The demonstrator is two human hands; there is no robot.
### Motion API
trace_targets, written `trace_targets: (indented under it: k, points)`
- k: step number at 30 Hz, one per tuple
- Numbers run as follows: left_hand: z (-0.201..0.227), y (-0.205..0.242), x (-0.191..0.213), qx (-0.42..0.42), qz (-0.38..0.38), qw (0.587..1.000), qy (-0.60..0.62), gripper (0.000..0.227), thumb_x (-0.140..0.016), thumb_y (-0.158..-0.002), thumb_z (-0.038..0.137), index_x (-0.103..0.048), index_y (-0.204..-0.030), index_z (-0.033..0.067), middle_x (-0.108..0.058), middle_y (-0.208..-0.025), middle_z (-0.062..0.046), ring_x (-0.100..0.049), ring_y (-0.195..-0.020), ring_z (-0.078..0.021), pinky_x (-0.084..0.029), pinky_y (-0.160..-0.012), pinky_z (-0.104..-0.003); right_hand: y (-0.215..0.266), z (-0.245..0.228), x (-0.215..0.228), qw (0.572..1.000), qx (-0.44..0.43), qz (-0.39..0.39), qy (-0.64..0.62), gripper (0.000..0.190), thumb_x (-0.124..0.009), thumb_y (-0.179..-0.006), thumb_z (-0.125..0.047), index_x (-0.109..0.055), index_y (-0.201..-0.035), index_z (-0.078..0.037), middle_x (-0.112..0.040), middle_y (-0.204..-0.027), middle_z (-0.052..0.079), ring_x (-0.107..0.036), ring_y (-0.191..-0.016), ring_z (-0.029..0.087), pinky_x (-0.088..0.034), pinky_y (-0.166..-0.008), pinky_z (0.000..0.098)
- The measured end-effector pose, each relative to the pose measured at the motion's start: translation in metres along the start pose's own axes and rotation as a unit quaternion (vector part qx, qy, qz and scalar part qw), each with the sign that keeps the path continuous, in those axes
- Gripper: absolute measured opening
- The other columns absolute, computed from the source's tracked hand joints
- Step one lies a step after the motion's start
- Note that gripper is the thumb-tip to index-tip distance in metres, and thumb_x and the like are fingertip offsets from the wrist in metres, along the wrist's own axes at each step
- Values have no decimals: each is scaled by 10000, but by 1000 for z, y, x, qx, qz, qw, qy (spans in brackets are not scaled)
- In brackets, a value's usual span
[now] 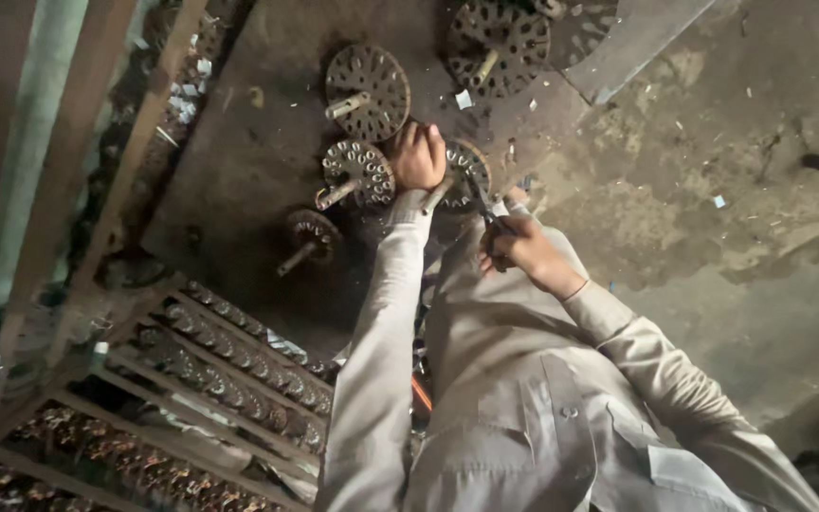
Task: The person uses a pair of pliers to trim small protrusions from several circular metal parts with multiple holes. The person repeatedly picks up each part, trims the edges, and places them back on the workbench.
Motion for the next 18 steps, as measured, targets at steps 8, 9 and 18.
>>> trace_targets:
  k: [8, 9, 18]
  points:
    - [8, -1, 7, -5, 5, 1000, 3, 288, -551, -988, 249, -678, -788, 85, -658, -908, -130, -605, -921, -394, -426, -892, -551, 1, 29, -21, 980, -119, 76, -143, 155, -545, -866, -24, -597, -999, 36, -667, -853, 138, -707, -729, 280, -600, -669, 389]
    - [8, -2, 8, -1, -3, 1000, 4, 289, -554, -988, 245, -680, -785, 81, -658, -901, -131, -607, -921, -395, -425, -891, -555, 2, 30, -25, 980, -120, 84, -138, 168, -524, -877, -50, -602, -1003, 29, -668, -852, 140, -709, -723, 279, -607, -666, 398]
    - [10, -7, 21, 18, 4, 1000, 24, 296, -545, -991, 259, -680, -795, 83, -650, -912, -125, -600, -916, -384, -435, -887, -552, 14, 12, -27, 978, -122, 146, -87, 177, -519, -885, -53, -603, -1003, 49, -675, -873, 165, -714, -727, 305, -625, -705, 456]
Point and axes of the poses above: each hand's wrist, its own y-axis away from the middle knuckle, its own x-axis out of the back of the hand, z = x × y, the point moved 10 cm from there along -y, towards the middle knuckle
